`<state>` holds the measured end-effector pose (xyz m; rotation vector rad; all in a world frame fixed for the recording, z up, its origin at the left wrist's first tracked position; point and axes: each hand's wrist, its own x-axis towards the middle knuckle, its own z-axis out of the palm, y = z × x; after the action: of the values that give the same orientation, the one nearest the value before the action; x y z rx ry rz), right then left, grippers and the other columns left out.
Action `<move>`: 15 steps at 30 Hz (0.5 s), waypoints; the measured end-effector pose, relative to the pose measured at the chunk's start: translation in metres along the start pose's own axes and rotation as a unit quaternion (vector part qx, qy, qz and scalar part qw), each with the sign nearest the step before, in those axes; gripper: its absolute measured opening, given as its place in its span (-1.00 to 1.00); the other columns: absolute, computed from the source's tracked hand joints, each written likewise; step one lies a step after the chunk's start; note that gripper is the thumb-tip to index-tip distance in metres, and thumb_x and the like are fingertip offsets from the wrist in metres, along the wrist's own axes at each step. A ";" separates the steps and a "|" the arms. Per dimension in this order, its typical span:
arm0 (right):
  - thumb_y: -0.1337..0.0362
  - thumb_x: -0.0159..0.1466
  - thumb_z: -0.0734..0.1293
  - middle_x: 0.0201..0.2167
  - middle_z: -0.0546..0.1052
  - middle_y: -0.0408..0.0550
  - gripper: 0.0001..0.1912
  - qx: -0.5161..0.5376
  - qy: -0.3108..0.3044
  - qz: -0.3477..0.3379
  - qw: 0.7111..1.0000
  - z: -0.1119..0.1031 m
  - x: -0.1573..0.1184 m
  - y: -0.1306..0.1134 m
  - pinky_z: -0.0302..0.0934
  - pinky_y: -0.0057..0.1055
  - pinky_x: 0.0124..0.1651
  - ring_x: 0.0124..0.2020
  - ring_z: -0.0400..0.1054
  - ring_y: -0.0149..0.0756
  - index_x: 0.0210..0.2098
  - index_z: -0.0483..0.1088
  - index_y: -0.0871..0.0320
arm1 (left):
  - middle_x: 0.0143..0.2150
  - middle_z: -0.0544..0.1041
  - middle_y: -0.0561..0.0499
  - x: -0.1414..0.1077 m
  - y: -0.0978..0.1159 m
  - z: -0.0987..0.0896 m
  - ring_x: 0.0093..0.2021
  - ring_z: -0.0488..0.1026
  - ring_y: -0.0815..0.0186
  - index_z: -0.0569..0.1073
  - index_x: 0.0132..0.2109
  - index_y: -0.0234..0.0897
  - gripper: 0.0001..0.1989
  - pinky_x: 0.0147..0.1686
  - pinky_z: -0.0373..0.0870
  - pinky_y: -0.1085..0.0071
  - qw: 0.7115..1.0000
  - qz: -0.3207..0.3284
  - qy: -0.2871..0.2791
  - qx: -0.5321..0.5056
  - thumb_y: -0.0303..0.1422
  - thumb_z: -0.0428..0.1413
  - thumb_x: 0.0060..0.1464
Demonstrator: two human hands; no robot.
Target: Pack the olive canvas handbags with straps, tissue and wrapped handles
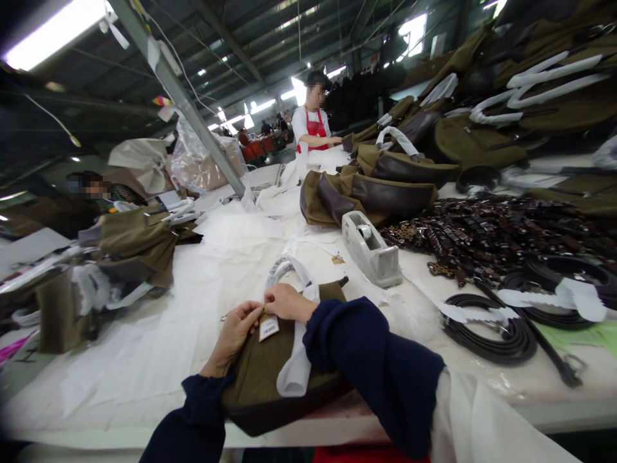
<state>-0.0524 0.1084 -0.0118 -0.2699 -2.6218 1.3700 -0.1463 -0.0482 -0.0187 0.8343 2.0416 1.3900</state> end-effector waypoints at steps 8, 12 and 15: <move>0.42 0.17 0.34 -0.55 0.43 -0.15 -0.91 -0.021 0.035 0.014 0.999 0.004 -0.002 -0.003 0.01 -0.50 -0.39 -0.46 0.24 -0.43 -0.45 0.49 0.25 | -0.60 0.35 0.16 0.001 -0.007 0.006 -0.62 0.20 0.44 0.51 -0.31 -0.32 -0.65 -0.55 0.12 0.49 0.999 0.008 0.037 -0.004 -0.08 0.23 -0.02; 0.39 0.18 0.35 -0.51 0.47 -0.10 -0.89 -0.037 0.047 0.023 0.998 0.008 -0.001 -0.002 0.01 -0.48 -0.38 -0.44 0.25 -0.40 -0.46 0.50 0.25 | -0.55 0.42 0.12 0.001 -0.009 0.010 -0.55 0.28 0.40 0.51 -0.33 -0.31 -0.67 -0.49 0.21 0.47 0.999 0.022 0.042 -0.009 -0.09 0.23 -0.01; 0.39 0.18 0.36 -0.48 0.50 -0.05 -0.89 -0.051 0.051 0.027 0.997 0.010 -0.002 -0.002 0.02 -0.46 -0.36 -0.41 0.27 -0.38 -0.45 0.51 0.25 | -0.47 0.50 0.06 0.003 -0.011 0.011 -0.47 0.37 0.36 0.52 -0.33 -0.31 -0.68 -0.42 0.28 0.45 0.999 0.031 0.037 -0.011 -0.10 0.23 0.00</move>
<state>-0.0531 0.0993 -0.0158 -0.4158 -2.6209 1.2053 -0.1425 -0.0427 -0.0329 0.8546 2.0684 1.4939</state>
